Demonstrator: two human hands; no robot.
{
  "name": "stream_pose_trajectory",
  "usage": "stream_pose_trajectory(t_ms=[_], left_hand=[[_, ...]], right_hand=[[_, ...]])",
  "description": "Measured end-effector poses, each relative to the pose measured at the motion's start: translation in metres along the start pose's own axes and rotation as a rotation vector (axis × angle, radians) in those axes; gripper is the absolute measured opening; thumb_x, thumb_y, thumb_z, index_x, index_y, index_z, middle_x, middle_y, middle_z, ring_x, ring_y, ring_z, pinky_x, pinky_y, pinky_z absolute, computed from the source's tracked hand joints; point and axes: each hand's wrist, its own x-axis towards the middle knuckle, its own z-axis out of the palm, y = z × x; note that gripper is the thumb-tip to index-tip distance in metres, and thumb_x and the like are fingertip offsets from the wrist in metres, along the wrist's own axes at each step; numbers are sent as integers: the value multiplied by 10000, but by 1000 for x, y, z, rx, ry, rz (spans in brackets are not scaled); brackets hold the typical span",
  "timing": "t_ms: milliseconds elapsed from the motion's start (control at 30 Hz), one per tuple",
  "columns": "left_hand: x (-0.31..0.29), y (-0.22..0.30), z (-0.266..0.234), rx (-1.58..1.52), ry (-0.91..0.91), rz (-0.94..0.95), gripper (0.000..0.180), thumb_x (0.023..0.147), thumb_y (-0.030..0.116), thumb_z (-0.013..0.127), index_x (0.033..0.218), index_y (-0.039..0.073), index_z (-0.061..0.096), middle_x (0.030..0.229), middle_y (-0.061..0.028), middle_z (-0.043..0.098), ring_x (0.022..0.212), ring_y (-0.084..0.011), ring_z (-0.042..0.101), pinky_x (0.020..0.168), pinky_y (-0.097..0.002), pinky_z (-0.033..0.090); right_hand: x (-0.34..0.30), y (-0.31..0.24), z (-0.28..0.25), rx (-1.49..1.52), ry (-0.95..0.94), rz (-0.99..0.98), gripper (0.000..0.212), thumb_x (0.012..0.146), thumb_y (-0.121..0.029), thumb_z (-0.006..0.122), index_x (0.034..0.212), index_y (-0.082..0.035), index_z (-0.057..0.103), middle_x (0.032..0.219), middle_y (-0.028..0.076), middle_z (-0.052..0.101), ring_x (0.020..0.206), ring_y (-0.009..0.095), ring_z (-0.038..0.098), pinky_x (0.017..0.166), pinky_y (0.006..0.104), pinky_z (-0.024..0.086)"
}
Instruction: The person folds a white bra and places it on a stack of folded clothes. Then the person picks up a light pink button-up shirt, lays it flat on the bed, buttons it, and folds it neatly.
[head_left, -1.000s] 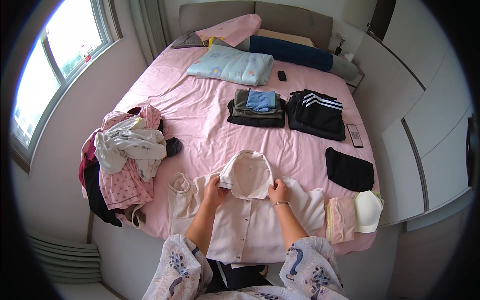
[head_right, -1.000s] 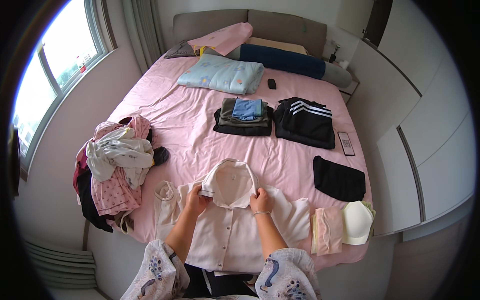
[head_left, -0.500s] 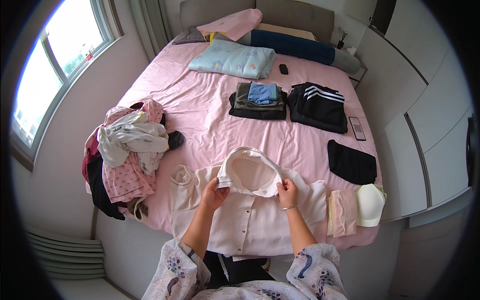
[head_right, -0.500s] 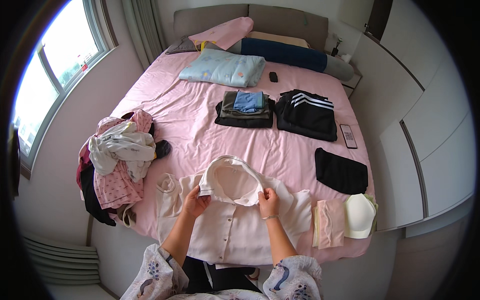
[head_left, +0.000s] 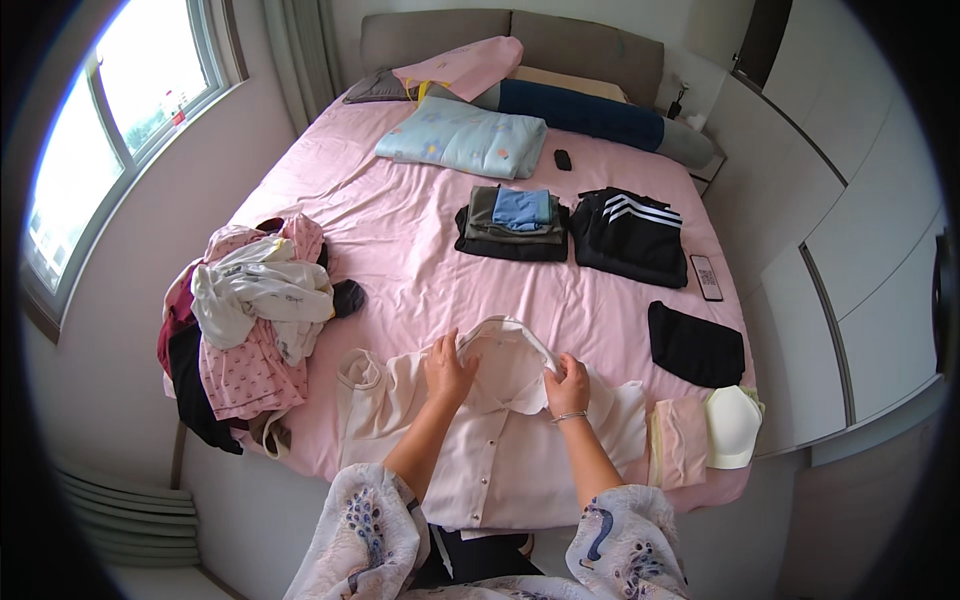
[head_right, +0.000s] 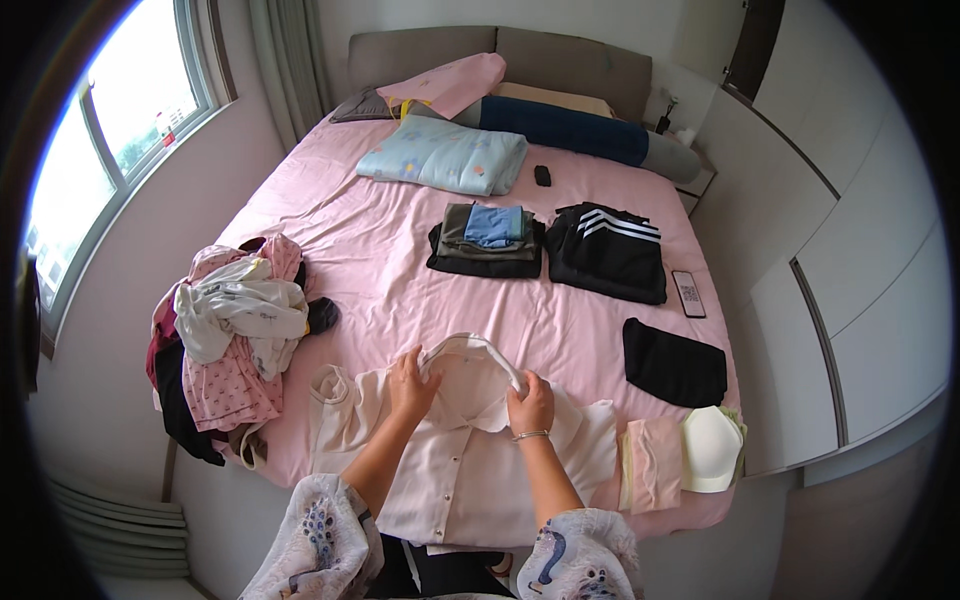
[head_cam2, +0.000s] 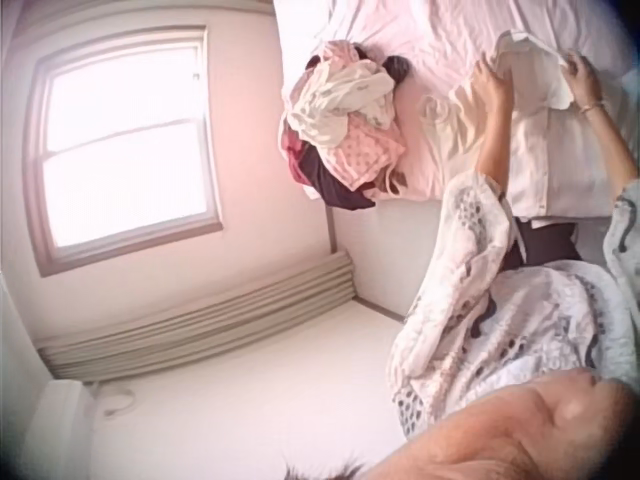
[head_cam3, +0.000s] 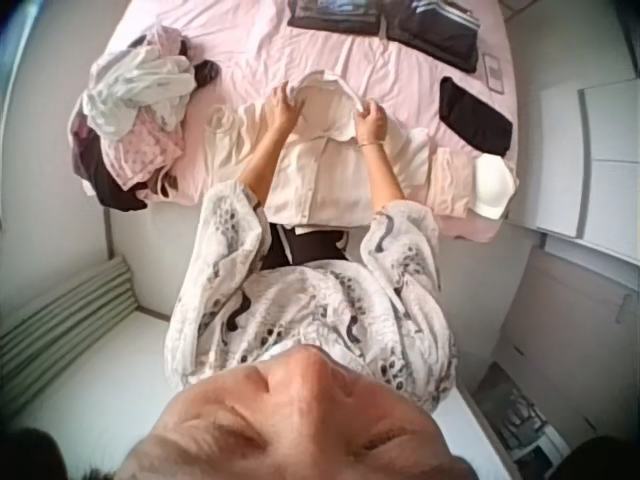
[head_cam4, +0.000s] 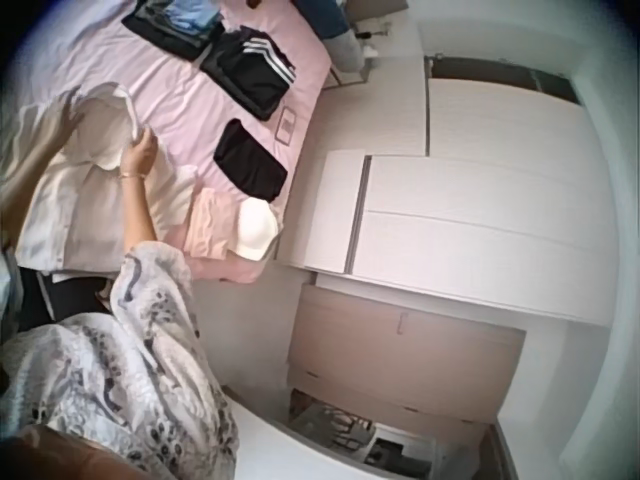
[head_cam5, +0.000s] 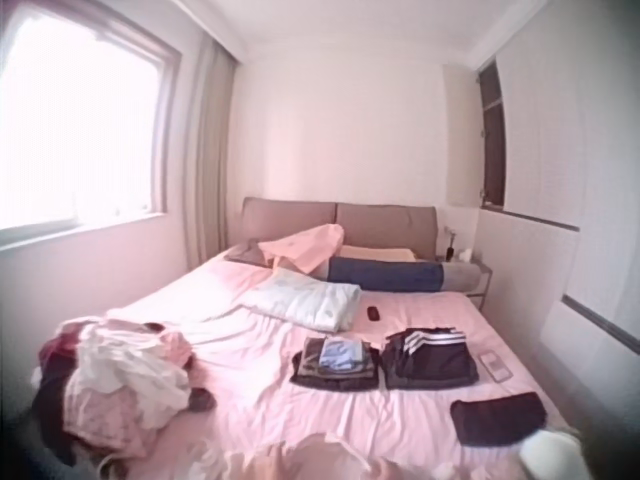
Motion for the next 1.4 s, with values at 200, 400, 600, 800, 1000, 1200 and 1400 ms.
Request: stream_pose_trajectory(t_ms=[200, 400, 600, 800, 1000, 1200, 1400], left_hand=[[14, -26, 1, -721, -424, -435, 218, 809, 219, 637, 920, 31, 645, 690, 28, 589, 621, -67, 514, 594, -230, 419], [1, -72, -57, -1264, -850, -638, 206, 835, 201, 618, 916, 12, 631, 826, -27, 640, 735, -104, 596, 697, -249, 480], [-7, -66, -50, -614, -613, -409, 303, 806, 196, 630, 1052, 27, 577, 927, -58, 613, 859, -155, 582, 765, -279, 468], [-23, -13, -62, 68, -296, 313, 434, 643, 198, 677, 1053, 96, 578, 1008, -113, 548, 983, -317, 515, 832, -423, 426], [-32, -29, -59, 344, -248, 245, 214, 702, 176, 598, 889, 82, 644, 937, -98, 590, 869, -283, 578, 744, -399, 475], [-10, -24, -63, 230, -274, -62, 187, 814, 162, 493, 827, 35, 629, 713, -124, 604, 671, -272, 608, 617, -396, 476], [15, -25, -65, -797, -624, -423, 123, 794, 140, 587, 867, 42, 608, 763, -1, 600, 710, -107, 547, 651, -256, 419]], right_hand=[[16, 2, -5, -142, -105, -88, 218, 741, -162, 596, 931, -54, 598, 837, 120, 602, 810, 299, 565, 731, 394, 459], [-9, 21, -30, 49, 62, -182, 114, 748, -82, 561, 850, -46, 597, 812, 120, 607, 767, 300, 572, 690, 390, 461], [-20, 5, -37, 139, -29, -1, 121, 755, -76, 545, 871, -47, 558, 730, 110, 600, 674, 274, 585, 624, 372, 462], [-14, 5, -46, 160, -30, 84, 111, 759, -86, 531, 864, -48, 539, 644, 119, 587, 581, 283, 578, 576, 383, 456], [-15, 2, -47, 47, 15, -36, 118, 764, -90, 520, 875, -48, 530, 658, 127, 597, 592, 290, 582, 576, 392, 455], [-4, 3, -43, 149, -4, 40, 221, 781, -49, 477, 994, -39, 534, 611, 123, 573, 517, 238, 550, 543, 338, 459], [22, -17, -48, 523, -73, 256, 236, 796, -29, 453, 989, 20, 580, 588, 21, 550, 476, 85, 496, 441, 253, 417]])
